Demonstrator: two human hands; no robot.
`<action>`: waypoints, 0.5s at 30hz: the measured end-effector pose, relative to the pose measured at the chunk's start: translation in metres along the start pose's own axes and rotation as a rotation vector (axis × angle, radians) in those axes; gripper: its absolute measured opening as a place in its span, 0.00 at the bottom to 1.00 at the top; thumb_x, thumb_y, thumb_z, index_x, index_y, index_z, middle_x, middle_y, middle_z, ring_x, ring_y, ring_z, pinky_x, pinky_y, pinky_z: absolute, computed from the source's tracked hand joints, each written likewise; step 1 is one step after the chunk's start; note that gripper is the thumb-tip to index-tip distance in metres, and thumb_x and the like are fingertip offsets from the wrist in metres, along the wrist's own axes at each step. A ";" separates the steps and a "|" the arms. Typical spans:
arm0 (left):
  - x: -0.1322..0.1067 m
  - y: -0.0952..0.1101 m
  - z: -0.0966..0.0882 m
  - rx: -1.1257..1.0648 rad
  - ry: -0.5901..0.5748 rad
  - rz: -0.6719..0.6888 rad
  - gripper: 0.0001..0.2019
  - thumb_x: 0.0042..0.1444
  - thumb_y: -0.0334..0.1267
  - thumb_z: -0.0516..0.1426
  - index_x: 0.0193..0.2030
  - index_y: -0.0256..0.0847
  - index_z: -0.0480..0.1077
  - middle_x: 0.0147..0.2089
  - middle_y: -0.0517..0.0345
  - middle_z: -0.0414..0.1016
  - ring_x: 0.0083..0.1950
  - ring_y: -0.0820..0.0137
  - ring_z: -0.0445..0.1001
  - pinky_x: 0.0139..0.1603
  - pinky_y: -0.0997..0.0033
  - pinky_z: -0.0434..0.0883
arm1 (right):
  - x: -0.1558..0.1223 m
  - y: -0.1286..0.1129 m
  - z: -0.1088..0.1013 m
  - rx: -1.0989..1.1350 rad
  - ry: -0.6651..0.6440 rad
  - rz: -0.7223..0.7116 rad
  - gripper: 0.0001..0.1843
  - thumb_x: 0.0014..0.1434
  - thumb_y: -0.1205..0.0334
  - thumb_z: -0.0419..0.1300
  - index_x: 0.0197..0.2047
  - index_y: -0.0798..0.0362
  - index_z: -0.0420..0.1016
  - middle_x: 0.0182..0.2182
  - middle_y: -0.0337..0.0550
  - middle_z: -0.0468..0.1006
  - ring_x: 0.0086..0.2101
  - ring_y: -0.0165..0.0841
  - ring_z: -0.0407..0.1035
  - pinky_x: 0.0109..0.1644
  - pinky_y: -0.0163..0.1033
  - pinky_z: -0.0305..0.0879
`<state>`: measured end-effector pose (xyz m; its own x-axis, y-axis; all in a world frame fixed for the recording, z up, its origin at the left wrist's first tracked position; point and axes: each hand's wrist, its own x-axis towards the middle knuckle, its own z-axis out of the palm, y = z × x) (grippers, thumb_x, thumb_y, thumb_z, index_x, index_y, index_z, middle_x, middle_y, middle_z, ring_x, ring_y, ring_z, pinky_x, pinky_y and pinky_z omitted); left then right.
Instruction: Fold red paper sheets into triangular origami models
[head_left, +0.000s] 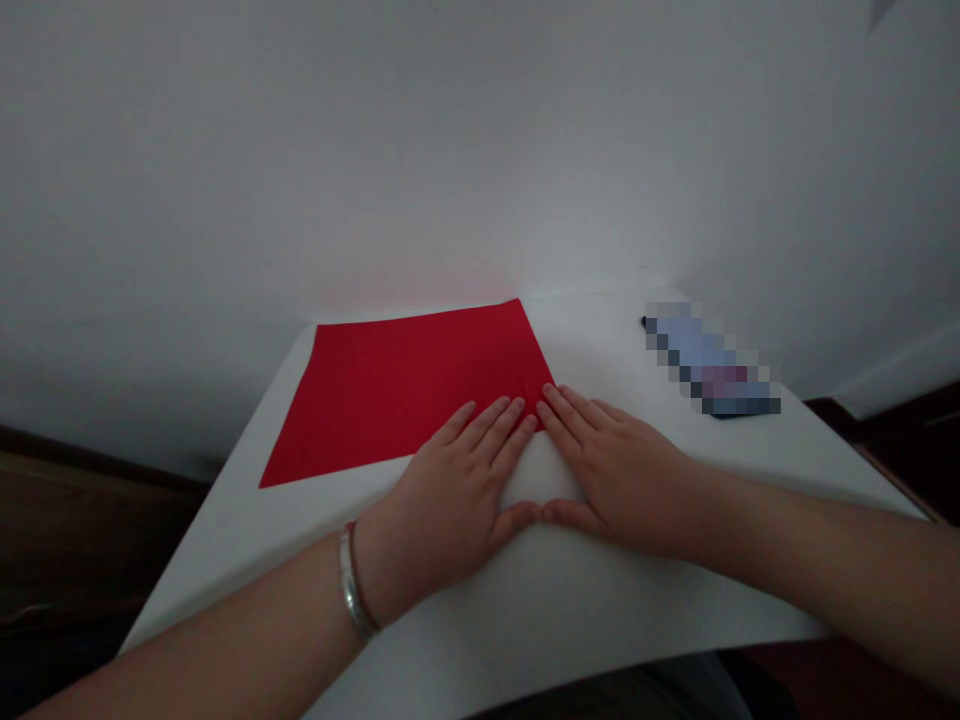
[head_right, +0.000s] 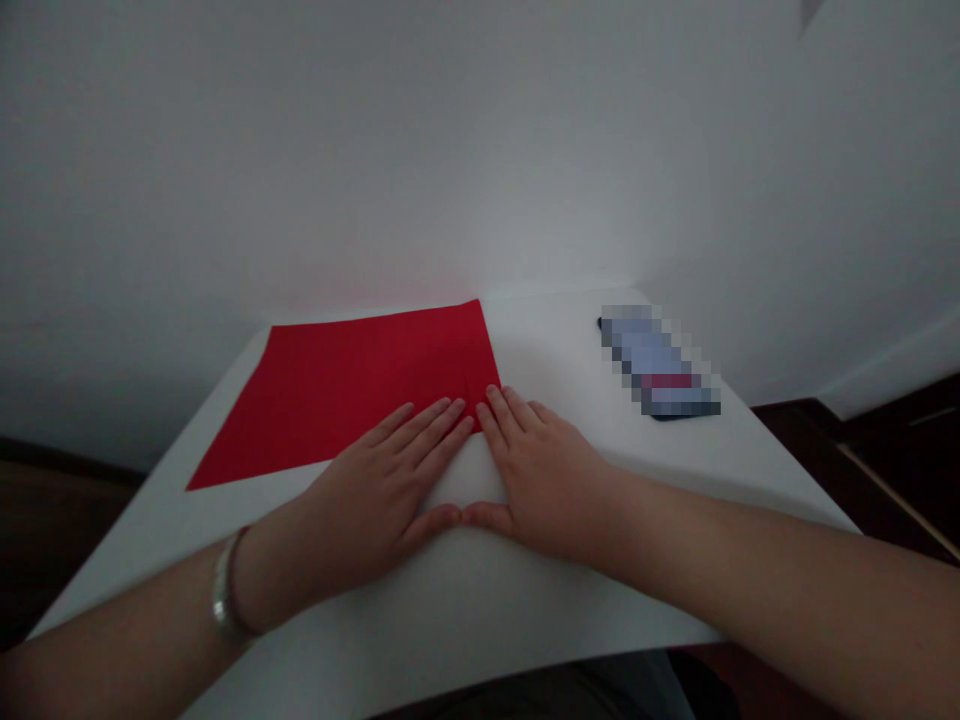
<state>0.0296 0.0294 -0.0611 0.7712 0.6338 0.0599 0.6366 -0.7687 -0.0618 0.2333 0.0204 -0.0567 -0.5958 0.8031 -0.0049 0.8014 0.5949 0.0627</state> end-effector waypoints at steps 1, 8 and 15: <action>0.000 0.001 -0.001 -0.001 -0.011 0.000 0.36 0.64 0.57 0.41 0.69 0.30 0.49 0.71 0.41 0.47 0.72 0.57 0.46 0.69 0.52 0.51 | 0.000 0.001 0.001 -0.002 0.006 -0.006 0.52 0.59 0.31 0.39 0.65 0.72 0.55 0.65 0.69 0.51 0.64 0.53 0.46 0.65 0.54 0.51; -0.004 0.011 -0.009 0.052 -0.144 -0.121 0.40 0.59 0.58 0.47 0.67 0.24 0.53 0.69 0.30 0.48 0.70 0.47 0.50 0.66 0.49 0.58 | -0.004 0.001 0.004 -0.080 -0.035 0.080 0.55 0.54 0.32 0.52 0.63 0.78 0.56 0.62 0.75 0.54 0.62 0.58 0.51 0.62 0.56 0.57; -0.011 0.022 -0.017 0.139 -0.184 -0.197 0.38 0.59 0.53 0.51 0.64 0.18 0.58 0.66 0.24 0.54 0.67 0.43 0.56 0.63 0.46 0.61 | -0.010 -0.006 -0.004 -0.245 -0.110 0.245 0.55 0.52 0.31 0.53 0.61 0.79 0.60 0.59 0.78 0.60 0.58 0.60 0.59 0.56 0.57 0.63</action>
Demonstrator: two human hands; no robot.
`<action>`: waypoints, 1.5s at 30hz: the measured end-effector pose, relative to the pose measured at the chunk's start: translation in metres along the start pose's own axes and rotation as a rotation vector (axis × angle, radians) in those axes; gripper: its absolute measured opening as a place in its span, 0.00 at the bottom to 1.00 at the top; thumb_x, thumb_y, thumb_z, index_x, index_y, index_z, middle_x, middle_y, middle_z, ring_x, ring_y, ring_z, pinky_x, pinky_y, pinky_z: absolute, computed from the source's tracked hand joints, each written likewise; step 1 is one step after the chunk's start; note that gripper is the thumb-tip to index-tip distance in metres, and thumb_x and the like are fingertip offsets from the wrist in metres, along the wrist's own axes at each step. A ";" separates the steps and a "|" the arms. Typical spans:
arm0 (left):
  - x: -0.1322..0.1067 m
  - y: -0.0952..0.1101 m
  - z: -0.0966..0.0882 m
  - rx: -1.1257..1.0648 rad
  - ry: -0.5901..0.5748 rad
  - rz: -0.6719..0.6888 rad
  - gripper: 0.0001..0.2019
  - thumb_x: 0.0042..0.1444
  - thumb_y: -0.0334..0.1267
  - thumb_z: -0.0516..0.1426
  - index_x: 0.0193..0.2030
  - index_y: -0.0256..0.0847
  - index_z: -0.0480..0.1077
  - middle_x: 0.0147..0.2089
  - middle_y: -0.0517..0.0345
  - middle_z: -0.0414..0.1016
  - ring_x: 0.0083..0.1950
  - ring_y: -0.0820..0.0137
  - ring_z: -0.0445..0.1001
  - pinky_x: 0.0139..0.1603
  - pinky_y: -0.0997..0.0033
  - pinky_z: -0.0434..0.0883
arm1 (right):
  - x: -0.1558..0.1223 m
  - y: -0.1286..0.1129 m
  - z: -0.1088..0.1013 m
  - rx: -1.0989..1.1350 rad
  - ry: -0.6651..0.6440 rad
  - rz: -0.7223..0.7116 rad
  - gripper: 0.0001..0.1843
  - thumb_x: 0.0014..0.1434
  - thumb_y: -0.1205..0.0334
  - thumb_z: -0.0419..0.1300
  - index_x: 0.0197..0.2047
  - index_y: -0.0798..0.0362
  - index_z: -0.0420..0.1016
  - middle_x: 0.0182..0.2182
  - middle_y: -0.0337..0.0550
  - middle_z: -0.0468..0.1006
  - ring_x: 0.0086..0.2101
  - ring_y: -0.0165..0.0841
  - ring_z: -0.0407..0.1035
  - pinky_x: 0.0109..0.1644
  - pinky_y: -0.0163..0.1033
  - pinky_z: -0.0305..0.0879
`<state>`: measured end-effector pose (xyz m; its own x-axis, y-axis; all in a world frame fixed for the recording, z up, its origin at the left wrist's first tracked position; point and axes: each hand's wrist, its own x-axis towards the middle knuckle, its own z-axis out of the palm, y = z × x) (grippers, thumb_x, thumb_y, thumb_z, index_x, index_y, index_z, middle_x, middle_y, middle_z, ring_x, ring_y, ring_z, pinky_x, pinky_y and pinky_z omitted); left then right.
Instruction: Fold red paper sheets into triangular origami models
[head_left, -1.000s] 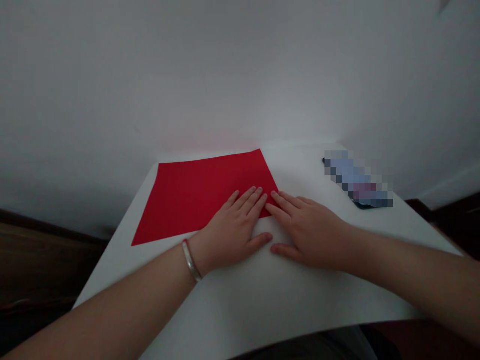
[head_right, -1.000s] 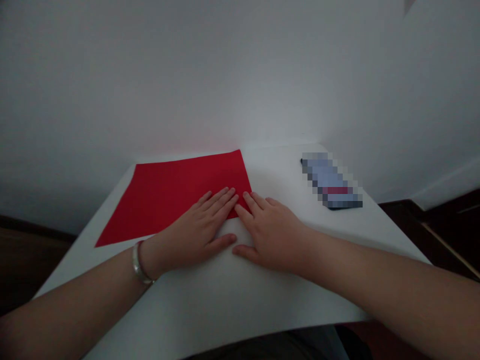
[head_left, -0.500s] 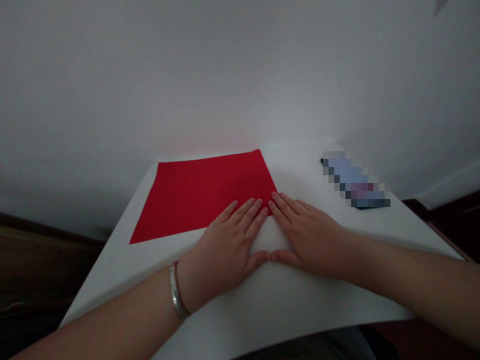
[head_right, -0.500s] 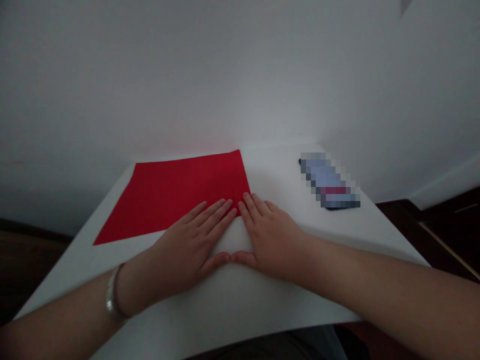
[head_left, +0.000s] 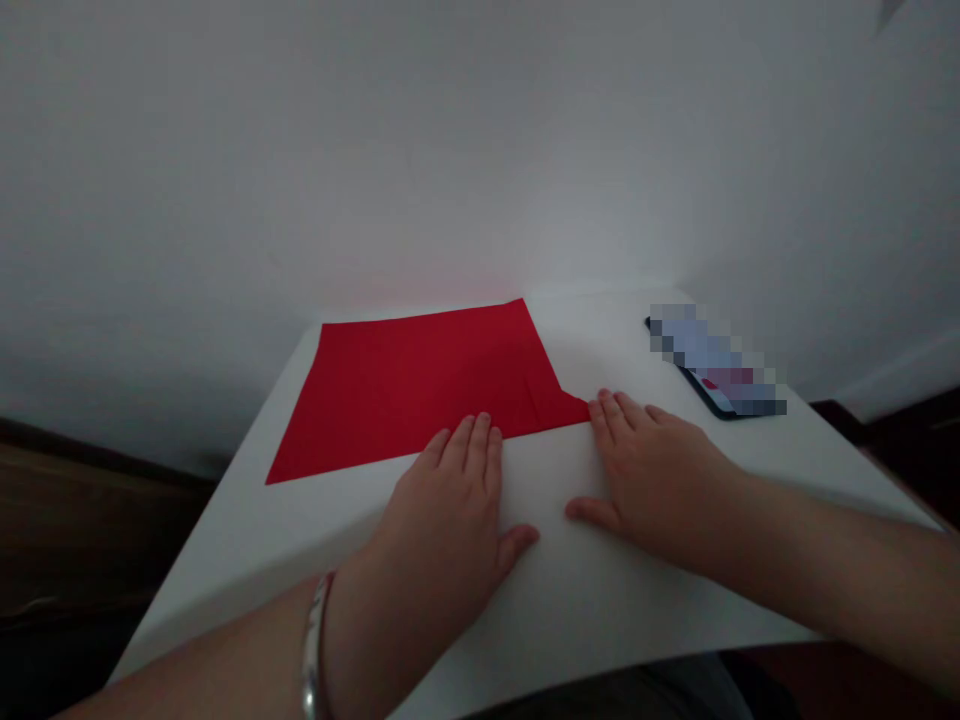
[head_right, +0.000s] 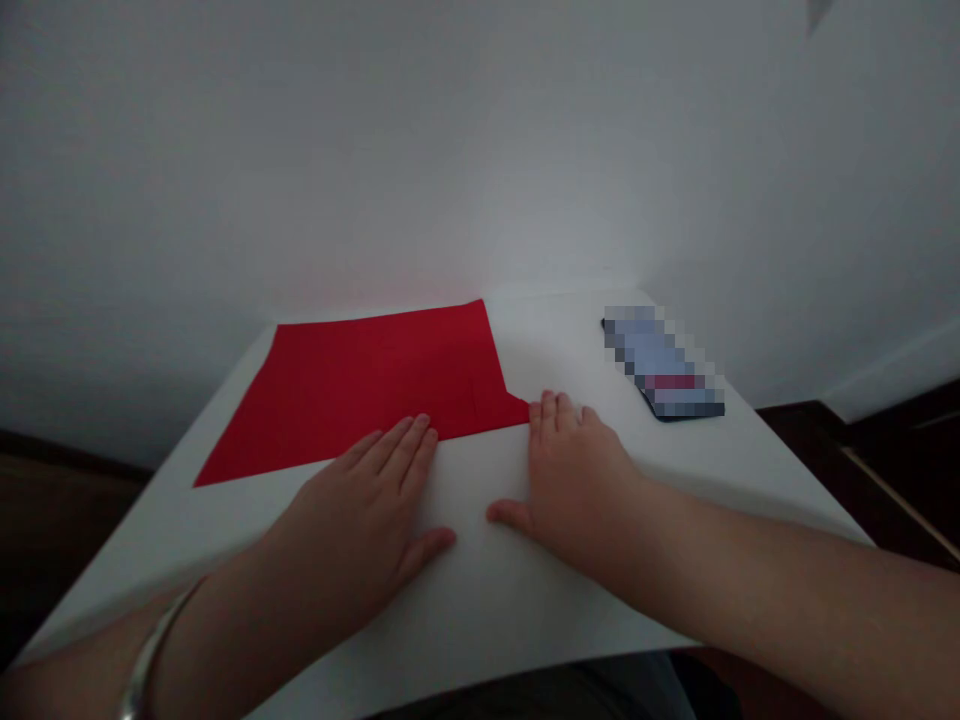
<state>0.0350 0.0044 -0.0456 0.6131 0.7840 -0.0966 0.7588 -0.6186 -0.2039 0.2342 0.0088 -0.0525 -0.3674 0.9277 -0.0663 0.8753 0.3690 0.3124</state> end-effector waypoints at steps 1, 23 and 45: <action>0.000 0.000 -0.002 -0.002 -0.023 -0.010 0.37 0.60 0.52 0.51 0.63 0.18 0.59 0.65 0.23 0.55 0.66 0.43 0.58 0.63 0.46 0.62 | -0.001 0.001 -0.001 -0.030 -0.018 0.019 0.55 0.53 0.31 0.52 0.61 0.79 0.61 0.58 0.79 0.61 0.57 0.60 0.61 0.54 0.56 0.65; 0.022 -0.024 0.008 -0.192 0.323 0.011 0.17 0.62 0.42 0.53 0.53 0.32 0.68 0.43 0.48 0.71 0.45 0.59 0.67 0.49 0.58 0.69 | 0.022 0.028 0.000 0.439 0.191 0.012 0.11 0.56 0.56 0.55 0.36 0.53 0.72 0.36 0.49 0.75 0.39 0.41 0.69 0.43 0.47 0.67; 0.029 -0.019 0.006 -0.156 0.346 0.040 0.19 0.65 0.42 0.48 0.52 0.29 0.70 0.44 0.44 0.72 0.46 0.58 0.67 0.50 0.56 0.68 | 0.017 0.021 -0.005 0.211 0.358 -0.299 0.16 0.64 0.66 0.48 0.44 0.56 0.77 0.43 0.52 0.79 0.40 0.40 0.73 0.41 0.44 0.68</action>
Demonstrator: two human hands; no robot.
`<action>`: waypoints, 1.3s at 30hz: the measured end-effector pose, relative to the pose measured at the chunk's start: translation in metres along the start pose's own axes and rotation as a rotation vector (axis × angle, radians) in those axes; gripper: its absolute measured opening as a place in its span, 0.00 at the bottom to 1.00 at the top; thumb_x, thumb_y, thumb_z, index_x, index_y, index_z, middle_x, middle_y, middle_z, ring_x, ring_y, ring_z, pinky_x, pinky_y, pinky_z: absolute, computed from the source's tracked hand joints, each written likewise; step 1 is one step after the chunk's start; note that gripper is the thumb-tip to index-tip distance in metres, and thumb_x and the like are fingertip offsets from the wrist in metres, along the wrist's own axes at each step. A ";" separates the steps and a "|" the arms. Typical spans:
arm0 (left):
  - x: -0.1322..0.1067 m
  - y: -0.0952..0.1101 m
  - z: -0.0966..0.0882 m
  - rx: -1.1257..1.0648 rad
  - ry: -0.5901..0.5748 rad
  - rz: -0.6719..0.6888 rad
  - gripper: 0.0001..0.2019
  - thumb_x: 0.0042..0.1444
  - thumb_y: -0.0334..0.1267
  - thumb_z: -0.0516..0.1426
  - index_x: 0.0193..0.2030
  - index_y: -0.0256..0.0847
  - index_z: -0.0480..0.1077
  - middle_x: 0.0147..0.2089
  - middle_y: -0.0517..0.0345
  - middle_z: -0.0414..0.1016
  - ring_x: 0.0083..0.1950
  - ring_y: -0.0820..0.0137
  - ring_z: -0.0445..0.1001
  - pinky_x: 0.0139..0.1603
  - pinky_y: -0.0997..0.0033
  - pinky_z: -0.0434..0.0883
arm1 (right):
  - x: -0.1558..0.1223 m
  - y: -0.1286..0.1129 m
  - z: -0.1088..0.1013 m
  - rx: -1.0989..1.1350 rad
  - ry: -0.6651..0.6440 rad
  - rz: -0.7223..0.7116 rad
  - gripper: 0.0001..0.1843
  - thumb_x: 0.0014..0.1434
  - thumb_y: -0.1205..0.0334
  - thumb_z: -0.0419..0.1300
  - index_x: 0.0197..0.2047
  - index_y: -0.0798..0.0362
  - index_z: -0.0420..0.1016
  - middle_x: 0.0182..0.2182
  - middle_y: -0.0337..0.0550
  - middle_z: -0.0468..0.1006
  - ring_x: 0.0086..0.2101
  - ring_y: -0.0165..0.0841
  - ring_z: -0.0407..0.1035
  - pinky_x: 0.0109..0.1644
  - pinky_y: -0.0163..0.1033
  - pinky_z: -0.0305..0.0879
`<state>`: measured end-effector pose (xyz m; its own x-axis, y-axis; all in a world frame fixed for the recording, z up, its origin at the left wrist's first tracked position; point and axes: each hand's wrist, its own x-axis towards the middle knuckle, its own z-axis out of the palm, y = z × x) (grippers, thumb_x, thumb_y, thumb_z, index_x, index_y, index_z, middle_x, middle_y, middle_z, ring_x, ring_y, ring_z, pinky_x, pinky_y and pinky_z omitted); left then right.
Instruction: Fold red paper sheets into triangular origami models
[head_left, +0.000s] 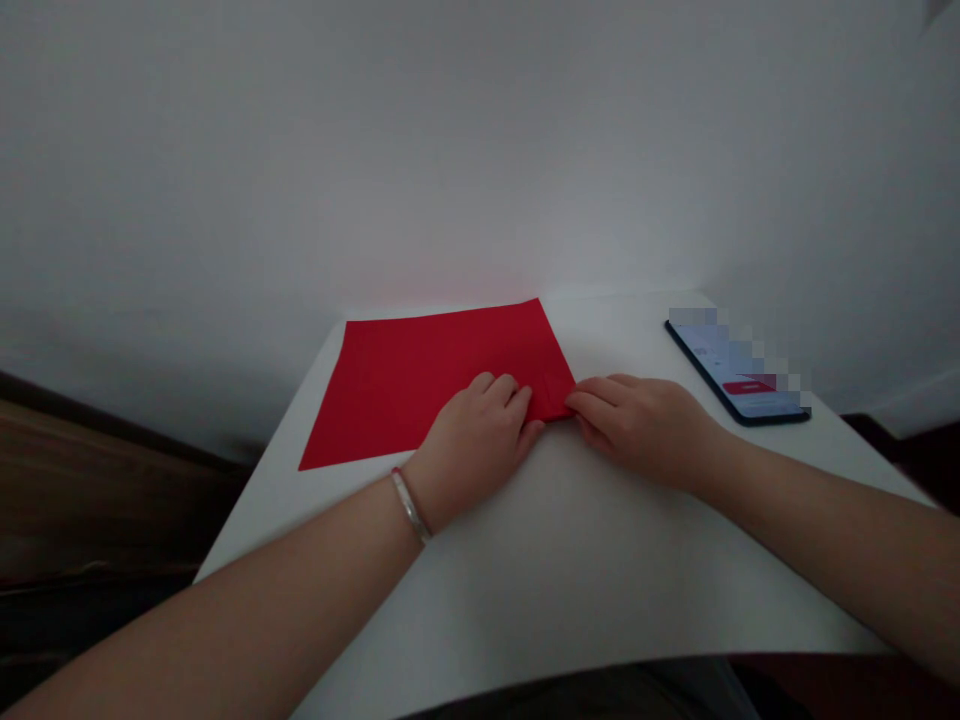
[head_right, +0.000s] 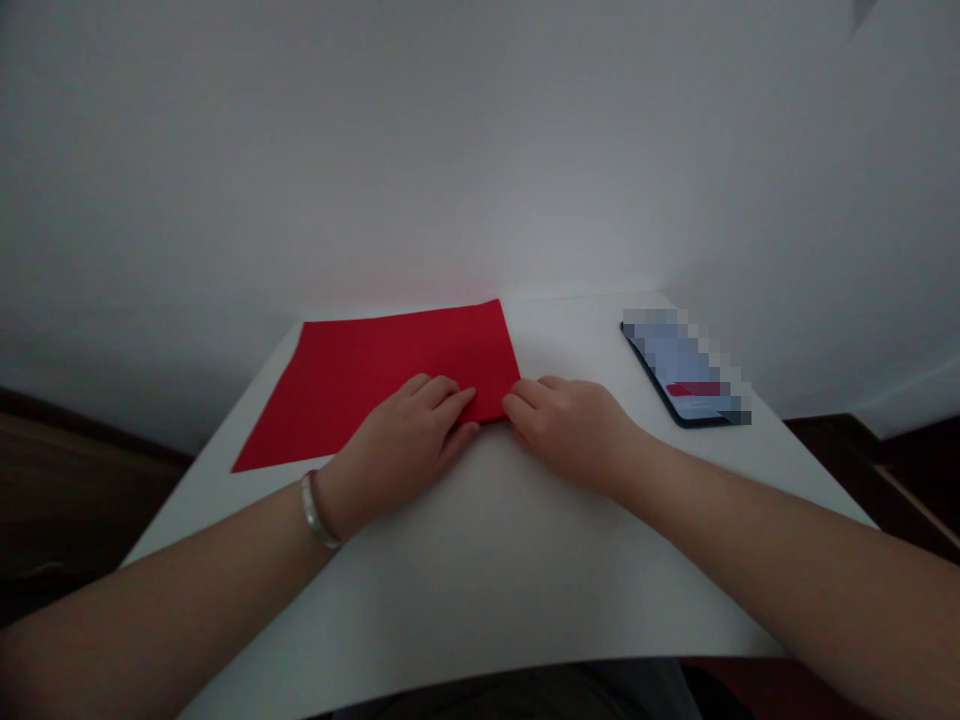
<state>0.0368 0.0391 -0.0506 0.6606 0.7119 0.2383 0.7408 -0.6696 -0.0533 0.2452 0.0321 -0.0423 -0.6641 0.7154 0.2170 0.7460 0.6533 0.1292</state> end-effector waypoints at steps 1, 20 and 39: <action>0.000 0.000 0.000 -0.012 0.010 -0.003 0.20 0.65 0.42 0.48 0.54 0.29 0.69 0.45 0.43 0.73 0.46 0.58 0.67 0.51 0.56 0.68 | 0.000 0.000 0.000 0.007 0.039 -0.015 0.16 0.64 0.66 0.48 0.44 0.55 0.77 0.44 0.52 0.79 0.41 0.41 0.72 0.42 0.45 0.69; 0.017 0.023 0.003 -0.862 0.260 -0.229 0.34 0.54 0.29 0.52 0.68 0.38 0.47 0.65 0.40 0.55 0.66 0.60 0.58 0.64 0.53 0.63 | 0.024 -0.023 0.007 1.187 0.257 0.293 0.41 0.60 0.62 0.54 0.70 0.41 0.35 0.67 0.51 0.50 0.63 0.39 0.53 0.59 0.52 0.64; 0.011 0.008 0.009 -1.181 0.201 -0.241 0.33 0.59 0.43 0.56 0.69 0.43 0.49 0.65 0.42 0.62 0.58 0.59 0.70 0.54 0.56 0.72 | 0.021 -0.017 0.012 1.154 0.299 0.252 0.36 0.64 0.62 0.47 0.71 0.43 0.35 0.68 0.48 0.52 0.63 0.36 0.53 0.60 0.49 0.62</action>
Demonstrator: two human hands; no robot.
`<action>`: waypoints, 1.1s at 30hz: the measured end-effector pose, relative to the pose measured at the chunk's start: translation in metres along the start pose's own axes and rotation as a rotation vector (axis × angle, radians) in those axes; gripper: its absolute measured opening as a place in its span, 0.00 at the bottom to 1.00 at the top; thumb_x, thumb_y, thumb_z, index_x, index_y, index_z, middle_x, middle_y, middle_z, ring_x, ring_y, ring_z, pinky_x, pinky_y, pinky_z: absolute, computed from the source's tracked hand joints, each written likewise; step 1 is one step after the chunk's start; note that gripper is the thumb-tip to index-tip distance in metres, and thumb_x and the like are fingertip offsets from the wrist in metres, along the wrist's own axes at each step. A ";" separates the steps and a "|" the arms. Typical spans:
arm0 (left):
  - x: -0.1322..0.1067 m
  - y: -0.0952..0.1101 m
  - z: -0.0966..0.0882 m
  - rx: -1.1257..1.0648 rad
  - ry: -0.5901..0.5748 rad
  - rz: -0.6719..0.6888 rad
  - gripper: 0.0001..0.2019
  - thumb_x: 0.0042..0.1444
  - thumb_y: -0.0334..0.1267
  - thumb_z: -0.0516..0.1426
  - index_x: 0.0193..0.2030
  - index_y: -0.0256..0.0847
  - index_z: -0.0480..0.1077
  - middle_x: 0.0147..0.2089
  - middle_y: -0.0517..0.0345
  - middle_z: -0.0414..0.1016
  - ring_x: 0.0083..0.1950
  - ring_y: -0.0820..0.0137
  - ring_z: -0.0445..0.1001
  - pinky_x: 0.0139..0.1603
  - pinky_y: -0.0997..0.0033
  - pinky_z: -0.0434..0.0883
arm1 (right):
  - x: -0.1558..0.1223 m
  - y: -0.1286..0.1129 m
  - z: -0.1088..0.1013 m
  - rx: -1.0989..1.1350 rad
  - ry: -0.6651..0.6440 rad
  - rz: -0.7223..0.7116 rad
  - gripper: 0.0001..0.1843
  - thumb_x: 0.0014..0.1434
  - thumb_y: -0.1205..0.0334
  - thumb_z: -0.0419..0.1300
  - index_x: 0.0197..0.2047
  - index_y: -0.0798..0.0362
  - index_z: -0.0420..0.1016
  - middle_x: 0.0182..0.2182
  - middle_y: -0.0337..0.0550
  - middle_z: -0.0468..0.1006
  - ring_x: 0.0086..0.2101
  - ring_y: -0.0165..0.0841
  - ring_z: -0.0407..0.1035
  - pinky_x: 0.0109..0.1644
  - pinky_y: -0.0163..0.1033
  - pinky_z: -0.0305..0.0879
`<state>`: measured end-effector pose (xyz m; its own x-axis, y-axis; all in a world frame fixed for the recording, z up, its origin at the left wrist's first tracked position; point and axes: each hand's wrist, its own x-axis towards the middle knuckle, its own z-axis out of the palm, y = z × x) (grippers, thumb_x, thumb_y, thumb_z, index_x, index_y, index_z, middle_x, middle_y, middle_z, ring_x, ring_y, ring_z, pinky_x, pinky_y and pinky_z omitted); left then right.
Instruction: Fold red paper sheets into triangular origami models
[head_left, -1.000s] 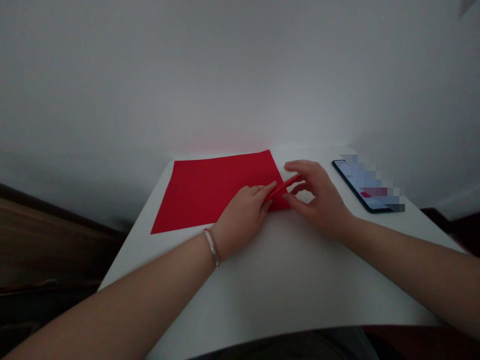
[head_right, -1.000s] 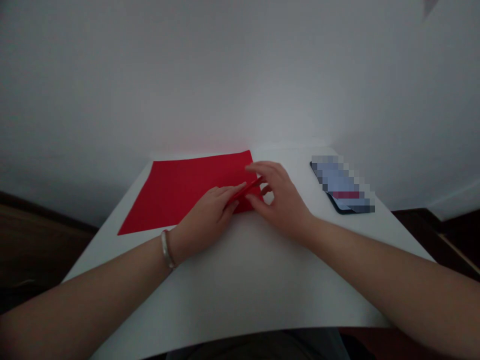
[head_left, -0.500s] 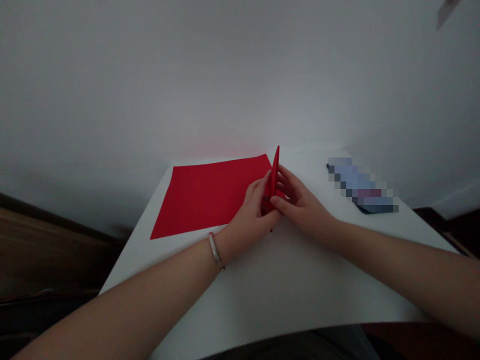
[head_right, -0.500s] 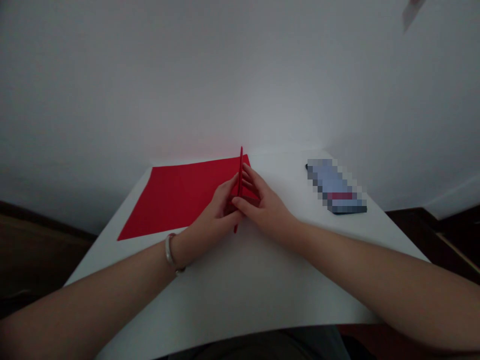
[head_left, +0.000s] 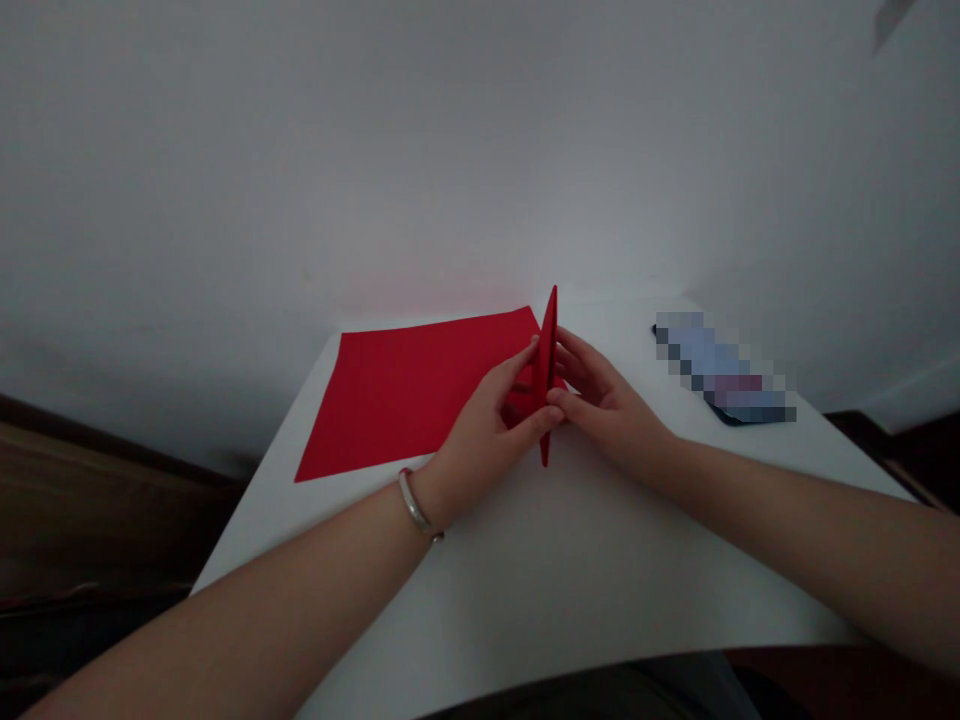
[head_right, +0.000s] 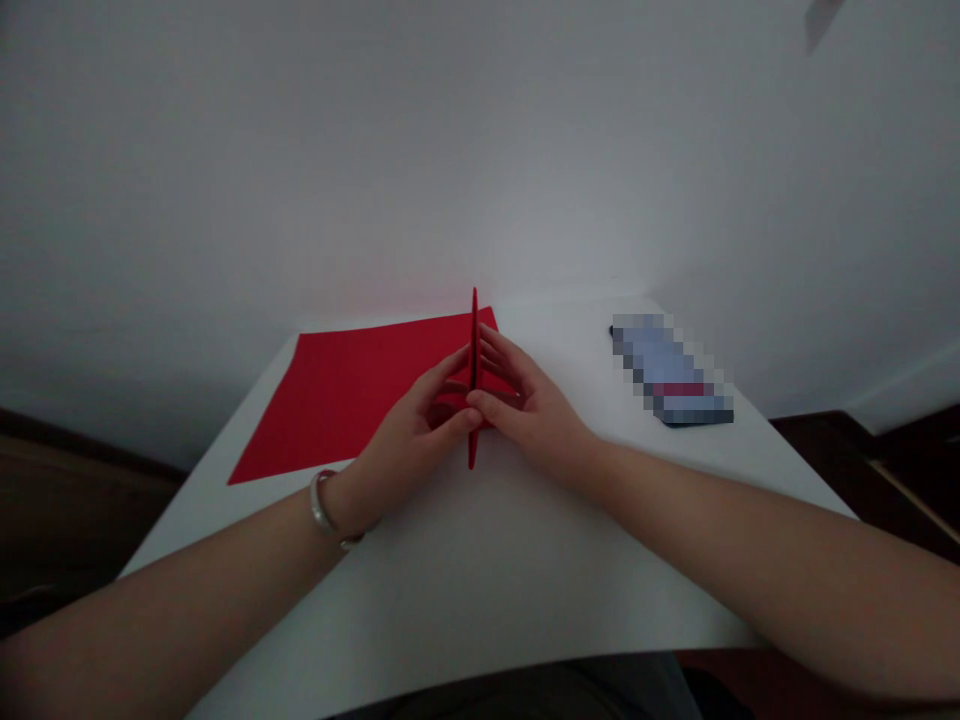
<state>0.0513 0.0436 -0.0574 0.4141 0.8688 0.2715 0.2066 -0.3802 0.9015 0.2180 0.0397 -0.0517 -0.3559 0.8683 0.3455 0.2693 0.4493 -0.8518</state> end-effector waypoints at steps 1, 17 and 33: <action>0.000 0.000 -0.001 -0.005 0.009 -0.001 0.33 0.58 0.43 0.58 0.68 0.43 0.51 0.64 0.43 0.63 0.59 0.58 0.69 0.55 0.55 0.71 | 0.000 0.001 0.000 0.031 0.006 -0.008 0.36 0.63 0.62 0.48 0.70 0.42 0.37 0.67 0.47 0.53 0.63 0.36 0.53 0.60 0.50 0.62; 0.000 -0.007 0.003 -0.237 0.002 0.025 0.34 0.56 0.33 0.58 0.68 0.47 0.51 0.68 0.47 0.57 0.64 0.57 0.63 0.63 0.53 0.64 | -0.001 0.003 0.002 0.500 -0.017 0.018 0.38 0.57 0.69 0.57 0.67 0.38 0.51 0.66 0.41 0.56 0.64 0.37 0.51 0.65 0.53 0.57; -0.004 -0.002 0.001 -0.040 0.038 0.105 0.40 0.51 0.23 0.52 0.71 0.47 0.43 0.70 0.48 0.52 0.69 0.57 0.54 0.68 0.52 0.56 | -0.007 0.001 0.004 0.131 0.027 -0.070 0.41 0.57 0.74 0.51 0.70 0.40 0.44 0.68 0.39 0.51 0.65 0.36 0.50 0.64 0.46 0.57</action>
<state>0.0506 0.0405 -0.0607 0.3972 0.8366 0.3772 0.1279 -0.4574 0.8800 0.2174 0.0330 -0.0567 -0.3451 0.8420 0.4147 0.1251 0.4791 -0.8688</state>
